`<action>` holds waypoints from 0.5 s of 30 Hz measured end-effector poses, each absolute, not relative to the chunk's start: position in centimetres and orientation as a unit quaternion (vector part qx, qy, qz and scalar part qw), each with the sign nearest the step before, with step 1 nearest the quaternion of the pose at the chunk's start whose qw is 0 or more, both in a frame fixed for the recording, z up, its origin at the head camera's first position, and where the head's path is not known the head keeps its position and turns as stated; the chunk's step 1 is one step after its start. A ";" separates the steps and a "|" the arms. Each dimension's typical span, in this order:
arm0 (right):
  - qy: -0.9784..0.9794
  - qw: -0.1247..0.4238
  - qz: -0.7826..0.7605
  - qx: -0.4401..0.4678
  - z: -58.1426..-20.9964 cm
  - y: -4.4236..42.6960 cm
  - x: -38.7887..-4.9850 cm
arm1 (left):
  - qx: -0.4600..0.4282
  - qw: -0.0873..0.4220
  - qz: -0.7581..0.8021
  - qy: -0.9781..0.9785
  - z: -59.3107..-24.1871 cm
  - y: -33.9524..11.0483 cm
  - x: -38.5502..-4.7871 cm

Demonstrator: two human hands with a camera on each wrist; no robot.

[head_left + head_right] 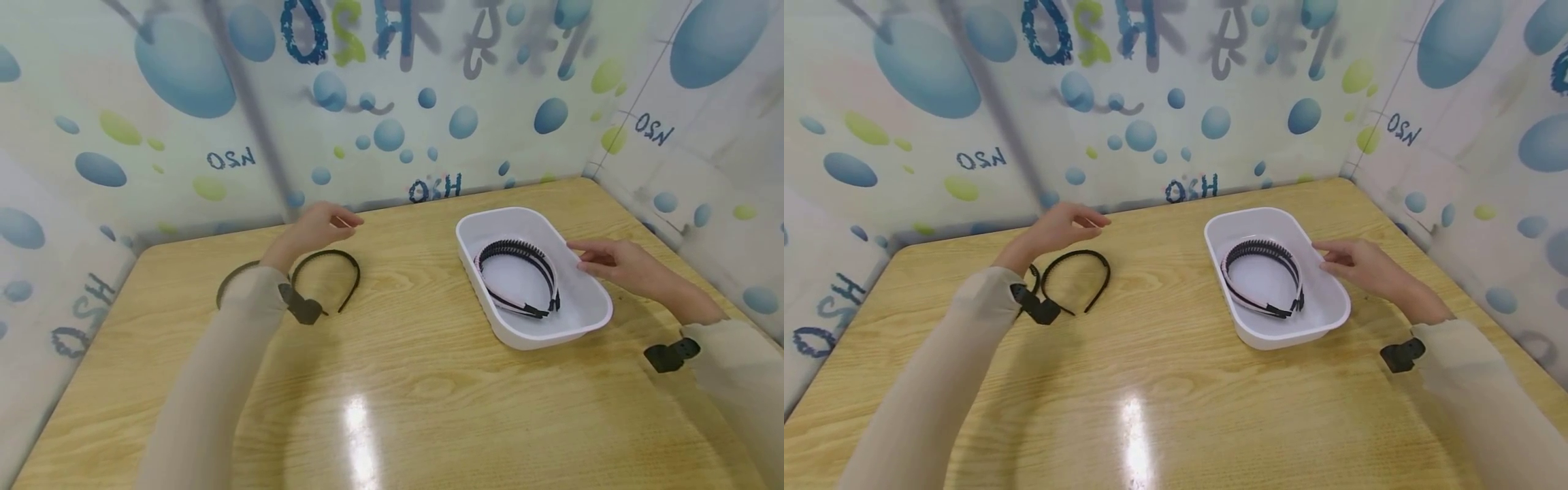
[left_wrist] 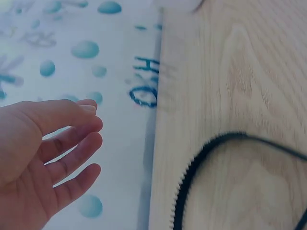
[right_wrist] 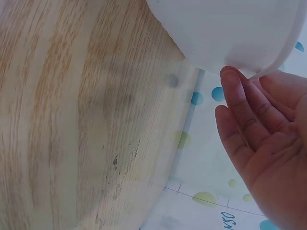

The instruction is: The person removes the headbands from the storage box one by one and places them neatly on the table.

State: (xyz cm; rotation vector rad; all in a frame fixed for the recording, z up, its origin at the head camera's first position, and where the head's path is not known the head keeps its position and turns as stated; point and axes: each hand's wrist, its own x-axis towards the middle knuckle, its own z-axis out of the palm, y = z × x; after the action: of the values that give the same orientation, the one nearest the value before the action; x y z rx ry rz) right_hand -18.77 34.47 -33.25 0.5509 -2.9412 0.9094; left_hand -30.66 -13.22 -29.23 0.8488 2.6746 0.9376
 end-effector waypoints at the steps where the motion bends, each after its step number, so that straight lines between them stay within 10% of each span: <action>1: -0.940 0.007 0.292 0.175 -33.3 34.5 -18.7 | 0.295 0.090 0.316 0.897 -29.0 -12.8 -30.4; 15: -0.937 0.012 0.299 0.180 -33.5 34.6 -18.8 | 0.357 0.082 0.328 0.870 -27.9 -7.9 -28.3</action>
State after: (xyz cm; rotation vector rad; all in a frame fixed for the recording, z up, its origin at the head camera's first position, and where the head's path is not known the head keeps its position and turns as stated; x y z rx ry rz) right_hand -18.76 34.64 -33.46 0.5618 -2.9209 0.9327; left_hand -28.26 -7.90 -27.93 1.0678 2.6001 0.9802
